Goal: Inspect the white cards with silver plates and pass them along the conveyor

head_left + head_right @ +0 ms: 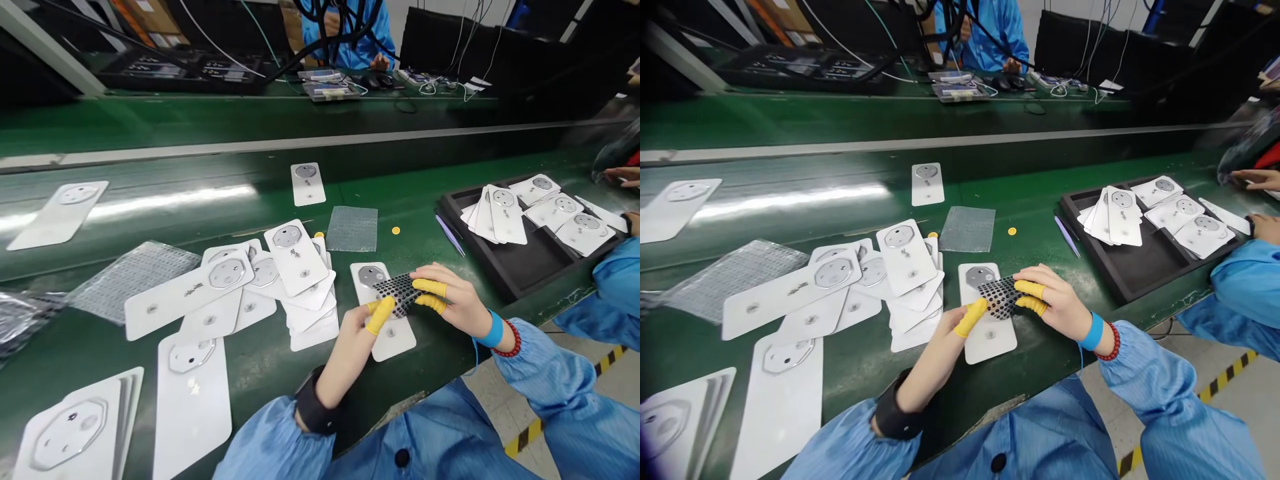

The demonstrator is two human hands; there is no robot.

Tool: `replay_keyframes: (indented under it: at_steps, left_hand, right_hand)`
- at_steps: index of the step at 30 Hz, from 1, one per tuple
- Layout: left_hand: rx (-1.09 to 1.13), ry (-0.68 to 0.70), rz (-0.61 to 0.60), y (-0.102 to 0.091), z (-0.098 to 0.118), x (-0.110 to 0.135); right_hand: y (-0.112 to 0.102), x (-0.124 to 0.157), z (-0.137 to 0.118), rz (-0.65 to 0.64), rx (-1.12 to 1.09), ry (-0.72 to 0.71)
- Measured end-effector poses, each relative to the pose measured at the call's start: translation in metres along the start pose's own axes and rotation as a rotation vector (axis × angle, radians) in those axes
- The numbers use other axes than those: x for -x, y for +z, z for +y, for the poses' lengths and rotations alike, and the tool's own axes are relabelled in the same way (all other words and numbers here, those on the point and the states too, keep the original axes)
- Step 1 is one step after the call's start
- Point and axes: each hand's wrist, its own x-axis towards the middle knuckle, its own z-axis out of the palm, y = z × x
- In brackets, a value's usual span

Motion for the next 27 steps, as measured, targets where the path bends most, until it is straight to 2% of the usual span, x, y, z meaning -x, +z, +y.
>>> replay_keyframes:
  at_steps: [4,9,12,18,21,24,27]
  left_hand:
    - [0.096,-0.017,-0.004,0.011,-0.008,-0.01]
    - [0.225,-0.1,0.004,0.01,-0.015,-0.011]
    - [0.323,-0.154,0.019,0.01,-0.016,-0.009]
    - [0.507,-0.228,0.249,0.019,-0.024,0.001]
    - [0.55,-0.23,0.308,0.023,-0.027,0.001]
    - [0.566,-0.237,0.337,0.025,-0.029,-0.001]
    - [0.538,-0.249,0.355,0.026,-0.028,-0.005]
  right_hand:
    - [-0.008,-0.005,-0.006,-0.155,0.058,0.037]
    - [0.004,-0.018,-0.011,-0.082,-0.074,0.04]
    - [0.019,-0.021,-0.013,-0.111,-0.122,0.023]
    - [0.028,-0.003,-0.022,-0.15,0.191,-0.11]
    - [0.031,0.009,-0.015,-0.168,0.355,-0.19]
    - [0.037,0.015,-0.004,-0.172,0.411,-0.234]
    - [0.039,0.017,0.004,-0.166,0.353,-0.243]
